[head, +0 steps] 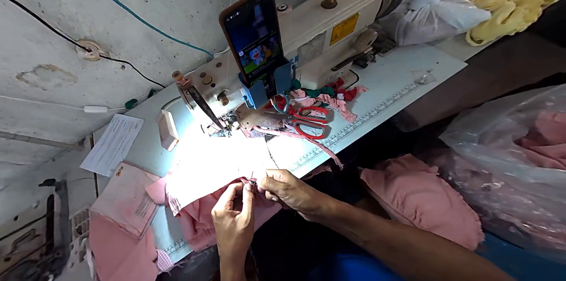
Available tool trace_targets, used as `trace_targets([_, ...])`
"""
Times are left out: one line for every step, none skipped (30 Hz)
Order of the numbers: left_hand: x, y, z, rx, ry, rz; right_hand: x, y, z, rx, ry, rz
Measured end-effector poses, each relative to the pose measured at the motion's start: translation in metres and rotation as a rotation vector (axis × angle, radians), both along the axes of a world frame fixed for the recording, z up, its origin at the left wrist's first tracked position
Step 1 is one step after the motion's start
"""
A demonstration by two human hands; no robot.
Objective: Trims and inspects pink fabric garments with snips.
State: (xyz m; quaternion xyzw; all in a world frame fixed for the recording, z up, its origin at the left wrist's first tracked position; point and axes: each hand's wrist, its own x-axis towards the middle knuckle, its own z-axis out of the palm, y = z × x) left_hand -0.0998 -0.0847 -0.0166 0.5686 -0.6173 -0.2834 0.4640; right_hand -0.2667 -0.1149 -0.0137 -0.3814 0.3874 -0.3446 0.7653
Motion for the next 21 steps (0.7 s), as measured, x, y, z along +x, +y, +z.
trace_targets([0.0, 0.0, 0.0, 0.0, -0.003, 0.0, -0.001, 0.0, 0.0, 0.0, 0.001, 0.007])
trace_targets([0.001, 0.0, 0.0, -0.004, -0.002, -0.002, -0.001, 0.0, -0.001, 0.01, -0.02, 0.009])
trace_targets([0.001, 0.0, 0.001, -0.006, 0.003, -0.006, -0.001, 0.001, -0.003, 0.032, -0.061, 0.01])
trace_targets([0.002, 0.0, 0.001, -0.009, 0.012, -0.007, -0.001, 0.001, -0.005, 0.039, -0.091, 0.008])
trace_targets([0.002, 0.0, 0.001, -0.013, 0.016, 0.0, -0.001, 0.001, -0.005, 0.006, -0.079, -0.009])
trace_targets([0.003, 0.0, 0.001, -0.012, 0.015, 0.002, -0.002, 0.001, -0.006, -0.086, -0.001, -0.041])
trace_targets([0.004, 0.001, 0.002, -0.009, 0.016, 0.001, -0.004, 0.0, -0.006, -0.218, 0.146, -0.068])
trace_targets([0.004, 0.002, 0.002, -0.006, 0.016, -0.004, -0.005, -0.001, -0.005, -0.356, 0.336, -0.084])
trace_targets([0.005, 0.002, 0.002, -0.003, 0.014, -0.012, -0.005, -0.002, -0.004, -0.481, 0.508, -0.089])
trace_targets([0.005, 0.002, 0.002, -0.002, 0.003, -0.016, -0.004, -0.004, -0.003, -0.577, 0.616, -0.087])
trace_targets([0.005, 0.002, 0.002, -0.002, -0.016, -0.015, -0.003, -0.006, -0.002, -0.636, 0.669, -0.07])
trace_targets([0.006, 0.001, 0.002, -0.005, -0.033, -0.019, -0.003, -0.008, 0.001, -0.665, 0.699, -0.043])
trace_targets([0.006, 0.001, 0.001, -0.017, -0.049, -0.023, -0.003, -0.01, 0.003, -0.679, 0.727, -0.025])
trace_targets([0.006, 0.001, 0.0, -0.047, -0.068, -0.022, -0.001, -0.011, 0.005, -0.674, 0.746, -0.025])
trace_targets([0.003, 0.002, -0.002, -0.101, -0.094, -0.005, 0.001, -0.011, 0.007, -0.647, 0.741, -0.062])
trace_targets([-0.001, 0.004, -0.004, -0.176, -0.125, 0.031, 0.006, -0.011, 0.005, -0.596, 0.702, -0.14])
trace_targets([-0.007, 0.007, -0.008, -0.242, -0.155, 0.085, 0.012, -0.01, 0.003, -0.518, 0.636, -0.219])
trace_targets([-0.013, 0.009, -0.012, -0.269, -0.148, 0.133, 0.019, -0.009, 0.0, -0.448, 0.581, -0.285])
trace_targets([-0.017, 0.01, -0.014, -0.25, -0.108, 0.172, 0.024, -0.006, -0.003, -0.418, 0.558, -0.329])
trace_targets([-0.017, 0.009, -0.013, -0.195, -0.064, 0.195, 0.027, -0.004, -0.007, -0.424, 0.559, -0.346])
trace_targets([-0.016, 0.008, -0.01, -0.121, -0.035, 0.203, 0.028, -0.001, -0.011, -0.454, 0.571, -0.342])
